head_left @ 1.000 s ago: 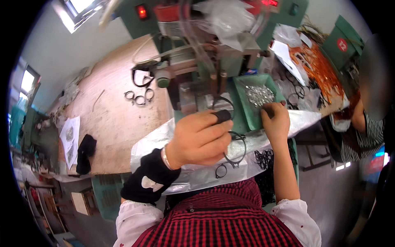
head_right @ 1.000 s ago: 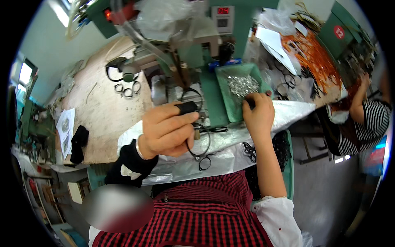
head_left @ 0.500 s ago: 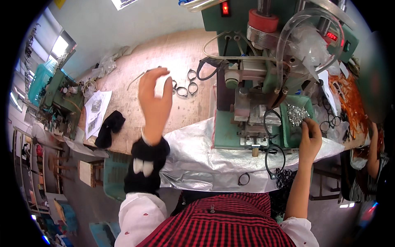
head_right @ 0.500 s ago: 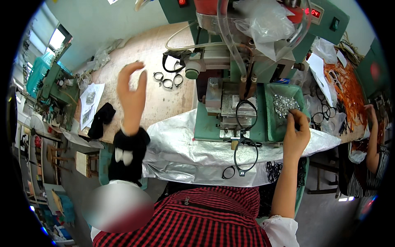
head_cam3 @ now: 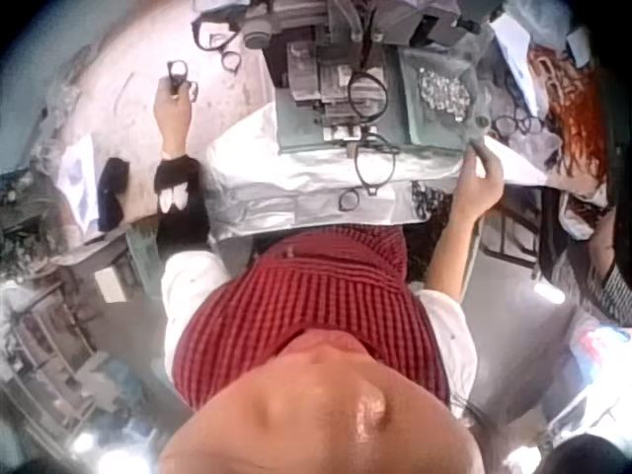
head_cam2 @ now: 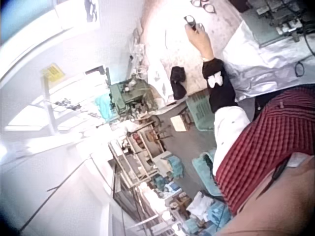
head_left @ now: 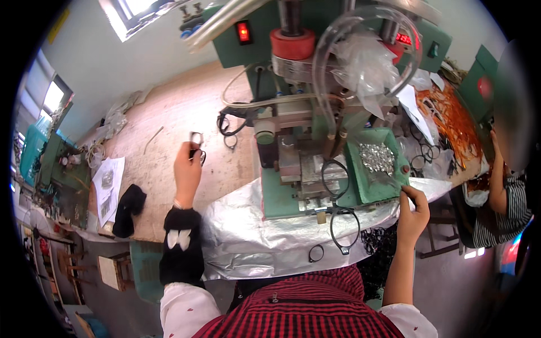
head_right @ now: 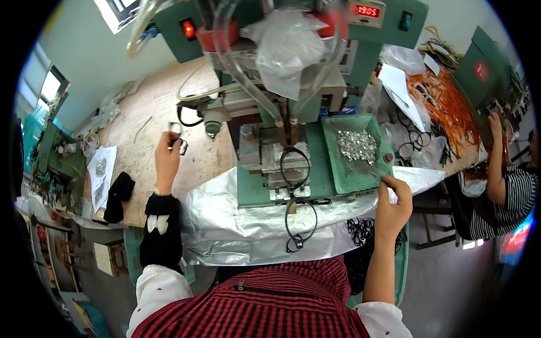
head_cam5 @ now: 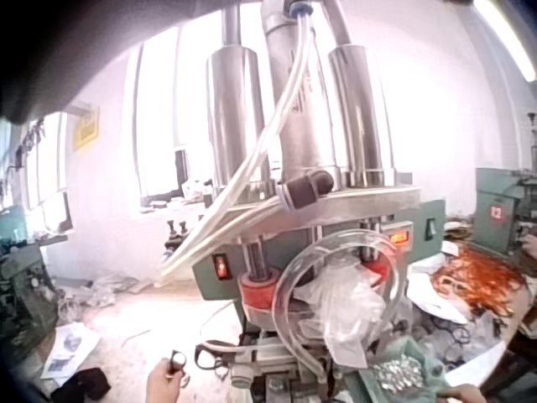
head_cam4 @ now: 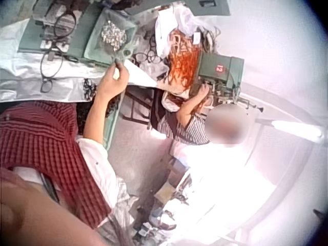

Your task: The person repeatedly picks up black eyeglass frames and small metal components, places them into a green press machine, and operates the lever to attach the parts. Finished frames are placed on the table. The person briefly handles a white paper document near the end.

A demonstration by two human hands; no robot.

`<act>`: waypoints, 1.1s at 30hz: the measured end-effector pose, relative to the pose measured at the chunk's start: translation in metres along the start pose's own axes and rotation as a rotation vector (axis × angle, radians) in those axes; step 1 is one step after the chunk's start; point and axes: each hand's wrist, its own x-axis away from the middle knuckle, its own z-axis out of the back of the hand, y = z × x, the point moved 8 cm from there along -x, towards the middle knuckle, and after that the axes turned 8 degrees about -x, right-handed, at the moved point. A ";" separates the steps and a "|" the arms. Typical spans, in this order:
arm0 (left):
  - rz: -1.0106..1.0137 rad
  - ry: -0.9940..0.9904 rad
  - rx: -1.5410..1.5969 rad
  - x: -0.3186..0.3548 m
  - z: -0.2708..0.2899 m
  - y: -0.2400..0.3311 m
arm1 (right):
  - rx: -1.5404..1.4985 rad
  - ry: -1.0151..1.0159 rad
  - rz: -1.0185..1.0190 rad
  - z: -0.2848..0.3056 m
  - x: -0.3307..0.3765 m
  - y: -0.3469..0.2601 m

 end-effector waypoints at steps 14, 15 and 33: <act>0.329 -0.015 0.919 0.082 -0.032 0.096 | -0.716 -0.333 -0.213 -0.137 -0.020 -0.099; 0.348 0.015 0.907 0.084 -0.032 0.092 | -0.728 -0.328 -0.224 -0.137 -0.019 -0.100; -0.440 0.160 0.802 0.031 0.056 0.264 | -1.191 -0.347 -0.525 -0.151 -0.008 -0.118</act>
